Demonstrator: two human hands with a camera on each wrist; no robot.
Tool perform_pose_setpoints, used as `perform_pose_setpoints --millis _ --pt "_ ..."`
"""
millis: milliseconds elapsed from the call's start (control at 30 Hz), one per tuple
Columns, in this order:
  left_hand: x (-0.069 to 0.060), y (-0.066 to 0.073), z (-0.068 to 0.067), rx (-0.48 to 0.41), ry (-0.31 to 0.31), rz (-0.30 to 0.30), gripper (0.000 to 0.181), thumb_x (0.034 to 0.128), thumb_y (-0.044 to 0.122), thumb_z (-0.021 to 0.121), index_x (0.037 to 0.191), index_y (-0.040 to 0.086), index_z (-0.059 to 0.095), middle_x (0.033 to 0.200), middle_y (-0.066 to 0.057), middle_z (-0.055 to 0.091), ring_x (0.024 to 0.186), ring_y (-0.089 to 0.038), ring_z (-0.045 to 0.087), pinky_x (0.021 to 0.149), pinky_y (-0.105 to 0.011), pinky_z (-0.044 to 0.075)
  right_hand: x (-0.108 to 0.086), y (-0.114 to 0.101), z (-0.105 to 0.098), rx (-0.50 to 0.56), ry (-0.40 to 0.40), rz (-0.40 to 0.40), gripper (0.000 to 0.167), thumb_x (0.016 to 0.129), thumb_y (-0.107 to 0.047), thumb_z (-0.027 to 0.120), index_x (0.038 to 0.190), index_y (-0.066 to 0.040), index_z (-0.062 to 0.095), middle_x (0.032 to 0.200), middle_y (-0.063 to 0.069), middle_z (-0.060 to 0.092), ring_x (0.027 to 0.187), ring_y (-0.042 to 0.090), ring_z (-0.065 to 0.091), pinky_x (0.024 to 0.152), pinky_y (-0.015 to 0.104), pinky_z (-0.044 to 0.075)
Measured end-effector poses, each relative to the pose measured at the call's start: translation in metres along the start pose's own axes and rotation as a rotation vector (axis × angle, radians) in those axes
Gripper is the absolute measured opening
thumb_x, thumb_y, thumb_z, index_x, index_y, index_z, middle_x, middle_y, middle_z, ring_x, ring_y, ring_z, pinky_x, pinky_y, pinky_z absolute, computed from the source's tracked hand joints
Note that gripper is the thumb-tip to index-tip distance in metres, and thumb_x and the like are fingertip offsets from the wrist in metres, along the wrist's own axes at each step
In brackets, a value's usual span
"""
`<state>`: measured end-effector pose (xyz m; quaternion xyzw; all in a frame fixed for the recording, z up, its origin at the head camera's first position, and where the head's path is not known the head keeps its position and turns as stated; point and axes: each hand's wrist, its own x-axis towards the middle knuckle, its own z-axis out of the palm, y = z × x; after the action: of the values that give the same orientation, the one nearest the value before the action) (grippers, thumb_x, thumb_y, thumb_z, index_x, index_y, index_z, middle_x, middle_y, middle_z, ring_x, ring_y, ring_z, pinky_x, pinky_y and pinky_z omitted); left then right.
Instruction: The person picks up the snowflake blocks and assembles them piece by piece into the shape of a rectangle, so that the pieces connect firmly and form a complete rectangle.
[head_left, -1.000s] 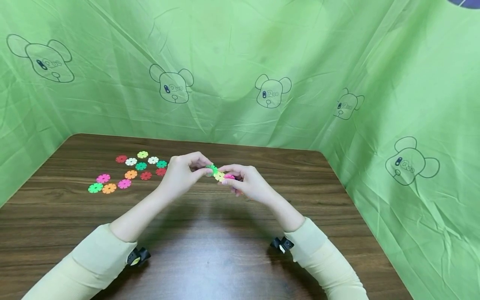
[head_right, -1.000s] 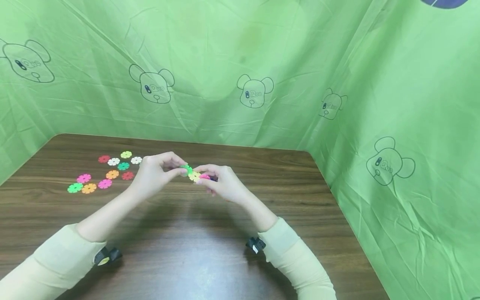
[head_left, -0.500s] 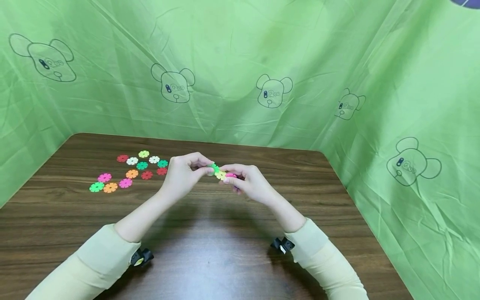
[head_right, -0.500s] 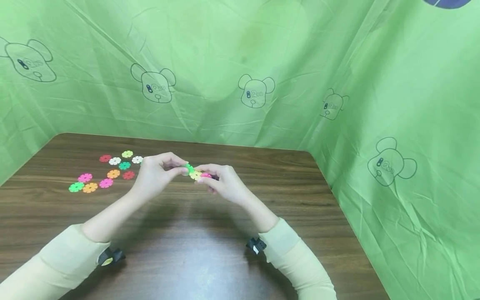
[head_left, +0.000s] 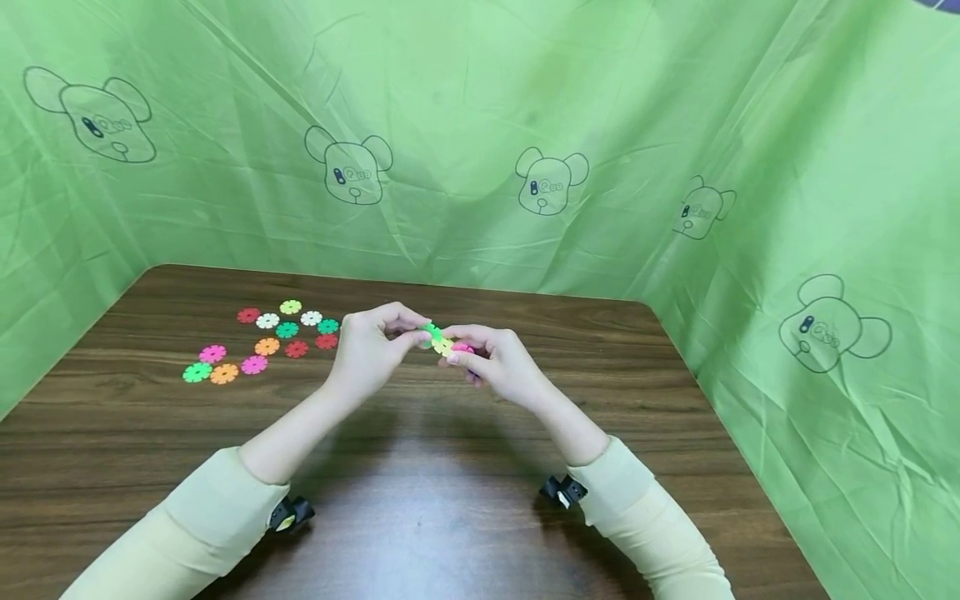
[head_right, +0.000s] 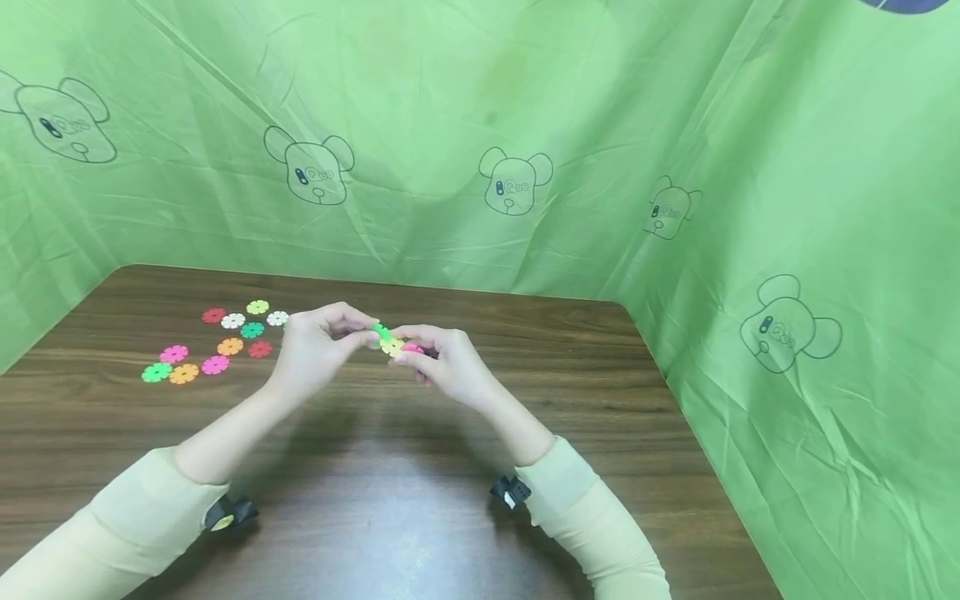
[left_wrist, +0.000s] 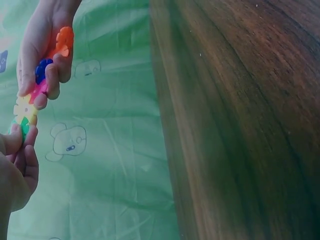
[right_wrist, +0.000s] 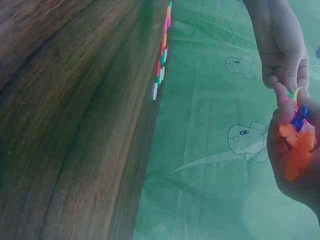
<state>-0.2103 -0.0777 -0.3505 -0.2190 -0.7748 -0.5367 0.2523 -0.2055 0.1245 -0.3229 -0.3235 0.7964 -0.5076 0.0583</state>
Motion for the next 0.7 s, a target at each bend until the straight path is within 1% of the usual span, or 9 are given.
perform_pose_setpoints --millis 133,267,367,467,500,567,600,667,700 --pt "-0.002 -0.004 0.001 -0.004 -0.018 -0.021 0.013 0.074 0.005 0.079 0.084 0.01 0.072 0.078 0.0 0.073 0.063 -0.009 0.067 0.05 -0.019 0.048 -0.002 -0.002 0.001 -0.016 -0.004 0.038 0.025 0.09 -0.004 0.061 0.115 0.001 0.062 0.083 0.015 0.071 0.053 0.029 0.051 0.045 0.021 0.042" --pt "-0.005 -0.008 0.001 -0.021 -0.056 -0.054 0.013 0.0756 0.007 0.078 0.086 0.01 0.07 0.079 0.0 0.073 0.066 -0.012 0.068 0.058 -0.021 0.053 -0.002 0.001 0.002 -0.021 -0.01 0.074 0.026 0.089 -0.004 0.063 0.115 -0.002 0.062 0.077 0.01 0.069 0.054 0.031 0.053 0.044 0.022 0.042" --pt "-0.006 -0.011 0.0 -0.015 -0.088 -0.062 0.014 0.077 0.01 0.077 0.088 0.013 0.07 0.08 0.002 0.073 0.069 -0.011 0.067 0.063 -0.021 0.054 -0.002 0.004 0.003 -0.019 -0.013 0.1 0.027 0.089 -0.006 0.064 0.116 -0.005 0.061 0.076 0.006 0.067 0.055 0.034 0.055 0.044 0.024 0.043" --pt "-0.005 -0.015 -0.003 0.011 -0.127 -0.063 0.015 0.0792 0.015 0.076 0.093 0.015 0.07 0.085 0.003 0.072 0.072 -0.009 0.067 0.065 -0.022 0.054 -0.002 0.005 0.002 0.006 -0.022 0.127 0.029 0.089 -0.007 0.065 0.117 -0.006 0.059 0.081 0.007 0.067 0.06 0.039 0.056 0.047 0.036 0.049" --pt "-0.005 -0.017 -0.004 0.018 -0.139 -0.064 0.017 0.0799 0.016 0.076 0.095 0.015 0.07 0.088 0.003 0.072 0.075 -0.008 0.067 0.067 -0.023 0.054 -0.003 0.005 0.001 0.019 -0.027 0.131 0.029 0.089 -0.007 0.065 0.117 -0.005 0.058 0.084 0.01 0.067 0.059 0.038 0.056 0.049 0.042 0.05" --pt "-0.003 -0.019 -0.01 0.038 -0.163 -0.07 0.022 0.0805 0.016 0.075 0.102 0.015 0.069 0.095 0.001 0.072 0.081 -0.01 0.067 0.071 -0.027 0.055 -0.003 0.005 0.0 0.034 -0.033 0.137 0.03 0.089 -0.007 0.064 0.118 -0.004 0.055 0.09 0.014 0.067 0.059 0.031 0.057 0.056 0.053 0.051" --pt "-0.001 -0.021 -0.014 0.052 -0.177 -0.071 0.025 0.0809 0.017 0.075 0.105 0.015 0.068 0.099 0.0 0.072 0.084 -0.013 0.068 0.073 -0.03 0.055 -0.004 0.005 -0.001 0.037 -0.036 0.14 0.031 0.089 -0.007 0.064 0.118 -0.003 0.054 0.092 0.016 0.067 0.06 0.026 0.057 0.056 0.052 0.051" --pt "0.002 -0.025 -0.024 0.091 -0.202 -0.084 0.033 0.0811 0.02 0.075 0.112 0.016 0.066 0.106 -0.001 0.07 0.093 -0.016 0.067 0.081 -0.036 0.054 -0.004 0.006 -0.003 0.028 -0.038 0.144 0.032 0.089 -0.007 0.064 0.118 -0.003 0.052 0.096 0.017 0.066 0.06 0.019 0.057 0.054 0.044 0.053" --pt "0.004 -0.027 -0.03 0.112 -0.22 -0.092 0.036 0.0812 0.021 0.075 0.115 0.016 0.064 0.109 -0.002 0.069 0.097 -0.019 0.066 0.086 -0.039 0.051 -0.005 0.007 -0.004 0.024 -0.039 0.146 0.032 0.09 -0.007 0.064 0.119 -0.002 0.051 0.097 0.018 0.066 0.061 0.019 0.057 0.053 0.039 0.053"
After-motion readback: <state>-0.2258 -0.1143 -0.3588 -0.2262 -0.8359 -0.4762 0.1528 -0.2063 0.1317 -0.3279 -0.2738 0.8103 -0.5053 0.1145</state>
